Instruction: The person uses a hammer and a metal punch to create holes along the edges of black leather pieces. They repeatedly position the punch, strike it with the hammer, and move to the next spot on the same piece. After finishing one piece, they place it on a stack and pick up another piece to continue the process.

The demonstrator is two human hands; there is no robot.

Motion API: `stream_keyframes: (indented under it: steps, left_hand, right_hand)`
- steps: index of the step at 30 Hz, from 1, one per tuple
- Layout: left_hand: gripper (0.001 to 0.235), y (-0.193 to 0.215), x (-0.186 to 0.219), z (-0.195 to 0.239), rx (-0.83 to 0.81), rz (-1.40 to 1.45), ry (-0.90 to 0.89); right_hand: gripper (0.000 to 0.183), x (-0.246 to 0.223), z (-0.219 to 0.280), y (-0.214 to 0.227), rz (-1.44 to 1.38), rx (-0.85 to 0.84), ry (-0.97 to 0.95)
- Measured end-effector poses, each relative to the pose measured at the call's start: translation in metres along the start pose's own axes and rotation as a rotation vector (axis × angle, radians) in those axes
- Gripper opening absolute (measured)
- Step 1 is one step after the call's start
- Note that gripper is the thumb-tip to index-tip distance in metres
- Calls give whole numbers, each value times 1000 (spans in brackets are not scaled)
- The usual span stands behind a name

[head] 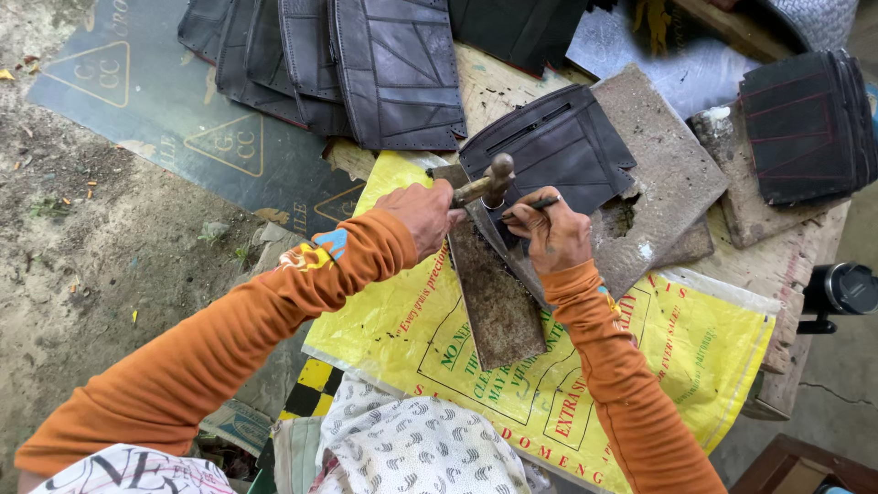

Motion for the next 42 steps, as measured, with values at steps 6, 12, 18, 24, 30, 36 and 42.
stream_keyframes:
  steps: [6, 12, 18, 24, 30, 36, 42]
  left_hand:
    - [40, 28, -2, 4, 90, 102, -26]
    - [43, 47, -3, 22, 240, 50, -147]
    - [42, 53, 5, 28, 240, 69, -171]
    - [45, 51, 10, 31, 243, 27, -164]
    - [43, 48, 14, 25, 251, 22, -209]
    - [42, 43, 11, 25, 212, 26, -179]
    - [43, 41, 8, 25, 218, -6, -175]
  right_hand:
    - [20, -4, -6, 0, 61, -50, 24]
    - [18, -6, -4, -1, 61, -33, 51]
    - [17, -10, -2, -3, 103, -12, 66]
    - [19, -13, -3, -3, 154, 12, 97]
    - [21, -10, -7, -2, 86, 15, 12]
    - [22, -12, -4, -1, 100, 26, 50]
    - [26, -17, -4, -4, 179, 24, 118]
Point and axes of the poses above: each hand's wrist, its own z-axis away from the middle knuckle, its own y-axis out of the back of the hand, x = y × z, the point moved 4 cm from there along -z, towards the middle knuckle, and after that the axes turned 14 degrees about -y, right-handed, at the moved point
